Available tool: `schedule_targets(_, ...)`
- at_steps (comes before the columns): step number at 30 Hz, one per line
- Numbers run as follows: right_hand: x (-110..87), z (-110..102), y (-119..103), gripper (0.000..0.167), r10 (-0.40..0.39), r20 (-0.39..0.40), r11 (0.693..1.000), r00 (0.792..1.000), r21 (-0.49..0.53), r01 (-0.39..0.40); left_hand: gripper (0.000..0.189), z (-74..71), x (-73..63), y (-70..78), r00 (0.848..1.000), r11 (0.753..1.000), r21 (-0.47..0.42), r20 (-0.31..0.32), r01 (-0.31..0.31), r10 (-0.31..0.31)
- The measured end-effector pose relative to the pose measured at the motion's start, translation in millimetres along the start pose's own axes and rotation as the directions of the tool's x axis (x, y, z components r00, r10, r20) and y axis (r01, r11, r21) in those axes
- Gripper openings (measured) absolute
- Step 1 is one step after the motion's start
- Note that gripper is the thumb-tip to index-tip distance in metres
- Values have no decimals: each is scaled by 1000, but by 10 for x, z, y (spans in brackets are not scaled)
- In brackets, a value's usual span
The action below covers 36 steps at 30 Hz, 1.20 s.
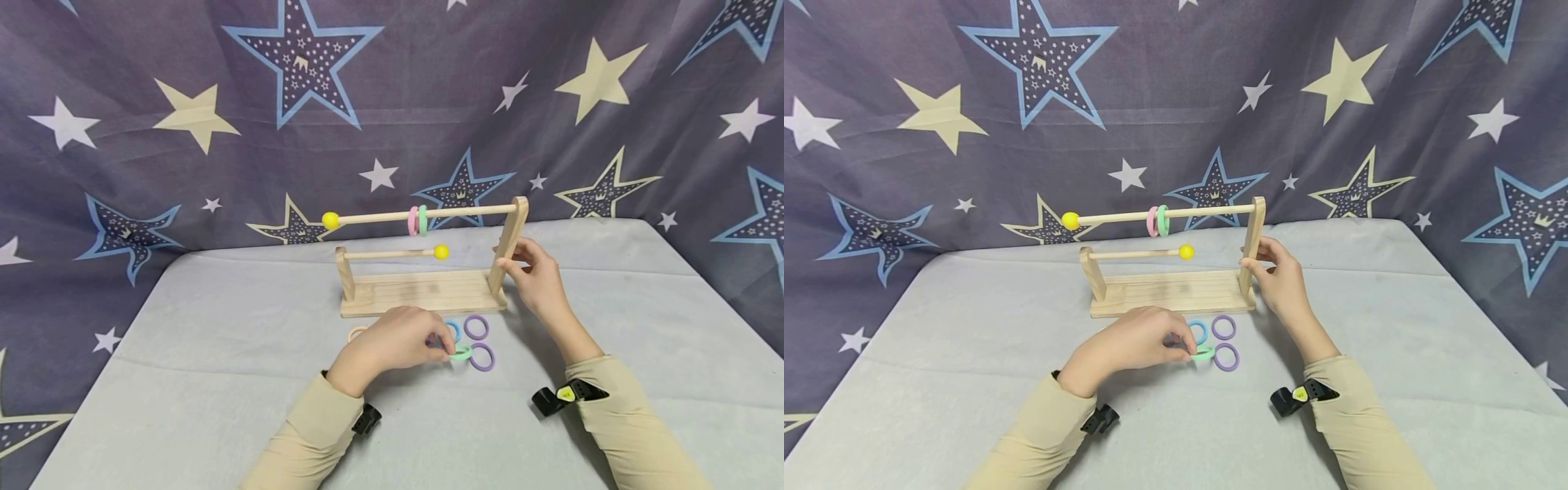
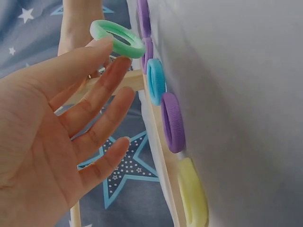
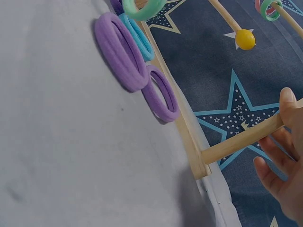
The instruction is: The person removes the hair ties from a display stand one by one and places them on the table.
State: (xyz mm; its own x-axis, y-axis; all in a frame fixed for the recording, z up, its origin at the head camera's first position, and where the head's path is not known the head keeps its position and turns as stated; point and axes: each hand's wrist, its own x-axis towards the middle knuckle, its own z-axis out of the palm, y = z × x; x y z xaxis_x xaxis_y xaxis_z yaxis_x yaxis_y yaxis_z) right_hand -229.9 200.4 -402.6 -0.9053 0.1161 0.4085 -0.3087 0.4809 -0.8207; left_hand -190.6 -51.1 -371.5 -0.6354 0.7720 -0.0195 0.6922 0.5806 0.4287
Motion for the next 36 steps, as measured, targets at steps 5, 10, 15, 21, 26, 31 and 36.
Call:
schedule_targets(5,3,0,1,38,1,-1,1000,1000,-4,-1,7,22,-3,-19,1000,1000,13,1,11,-11)
schedule_targets(10,6,0,4,38,6,1,1000,1000,-14,-6,7,38,-3,-28,1000,999,36,-26,2,-1)
schedule_targets(15,6,-2,1,39,4,3,1000,1000,-5,-4,6,60,8,-42,1000,998,59,-29,-9,11)
schedule_targets(21,5,-8,-3,40,-13,5,1000,1000,10,13,6,75,9,-54,1000,998,56,-24,1,0)
schedule_targets(26,11,-2,15,39,-22,4,1000,1000,17,22,5,80,5,-64,1000,999,44,-22,11,-10)
schedule_targets(31,10,3,21,39,-21,-1,1000,1000,16,21,5,69,-6,-63,1000,1000,18,-14,22,-22)
schedule_targets(36,5,1,13,38,-24,-5,1000,1000,20,24,9,39,-9,-68,999,999,17,-29,28,-28)
